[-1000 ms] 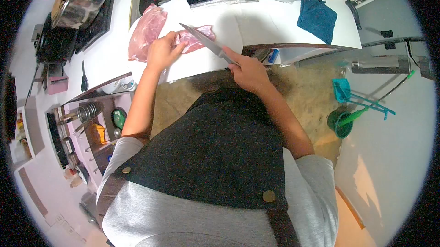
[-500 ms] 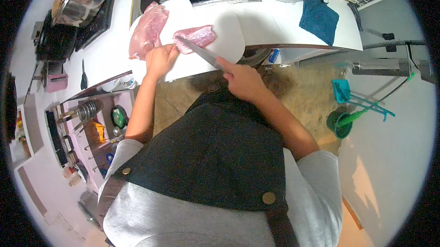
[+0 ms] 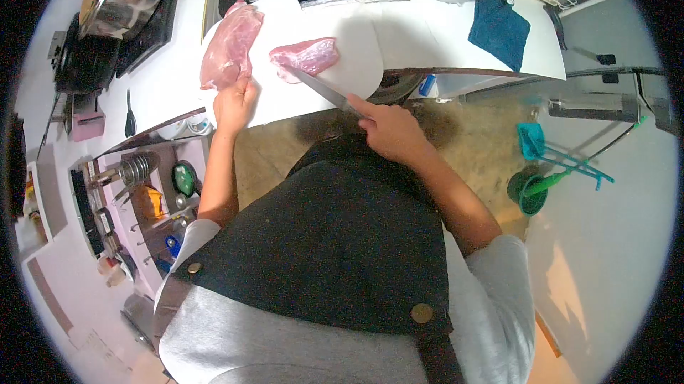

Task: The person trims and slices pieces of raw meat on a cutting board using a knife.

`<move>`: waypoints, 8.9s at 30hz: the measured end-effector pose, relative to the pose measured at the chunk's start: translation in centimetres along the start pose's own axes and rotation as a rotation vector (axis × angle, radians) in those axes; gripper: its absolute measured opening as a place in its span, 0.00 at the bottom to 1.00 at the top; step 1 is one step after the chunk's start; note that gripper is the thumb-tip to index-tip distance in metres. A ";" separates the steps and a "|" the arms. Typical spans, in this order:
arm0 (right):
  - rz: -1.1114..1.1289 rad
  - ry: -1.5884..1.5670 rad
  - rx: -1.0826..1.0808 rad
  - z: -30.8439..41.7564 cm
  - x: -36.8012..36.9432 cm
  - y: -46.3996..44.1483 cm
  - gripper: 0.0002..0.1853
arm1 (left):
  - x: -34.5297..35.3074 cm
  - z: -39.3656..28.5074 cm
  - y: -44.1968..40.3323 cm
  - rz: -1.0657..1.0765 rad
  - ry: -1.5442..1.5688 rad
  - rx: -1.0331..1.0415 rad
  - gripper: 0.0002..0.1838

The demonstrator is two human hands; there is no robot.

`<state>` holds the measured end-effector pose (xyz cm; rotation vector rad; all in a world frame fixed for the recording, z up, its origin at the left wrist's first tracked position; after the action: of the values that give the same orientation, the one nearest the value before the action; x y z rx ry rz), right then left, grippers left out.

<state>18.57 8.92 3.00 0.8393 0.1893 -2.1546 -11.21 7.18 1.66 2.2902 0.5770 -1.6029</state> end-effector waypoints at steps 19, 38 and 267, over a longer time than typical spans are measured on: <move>-0.405 -0.515 0.184 -6.4 -3.9 8.1 0.31 | -1.9 -15.5 4.4 0.434 0.617 0.496 0.04; -0.550 -0.494 0.527 -11.1 -5.7 23.1 0.29 | 35.7 -15.5 -1.1 0.148 0.144 0.052 0.05; 0.019 0.091 -0.276 -0.3 -2.4 -6.9 0.28 | 2.0 -4.4 4.0 -0.349 0.466 0.043 0.02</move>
<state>14.77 15.21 3.32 0.7745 0.5105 -2.0149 -5.02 5.95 1.27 2.7296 1.1117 -1.2058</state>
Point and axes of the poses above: each hand's wrist, its own y-axis away from the middle knuckle, its own x-axis out of the palm, z = x × y, the point moved 7 cm from there along -y, towards the middle knuckle, and after that the axes turned 15 degrees about -x, right-handed, at the moved point
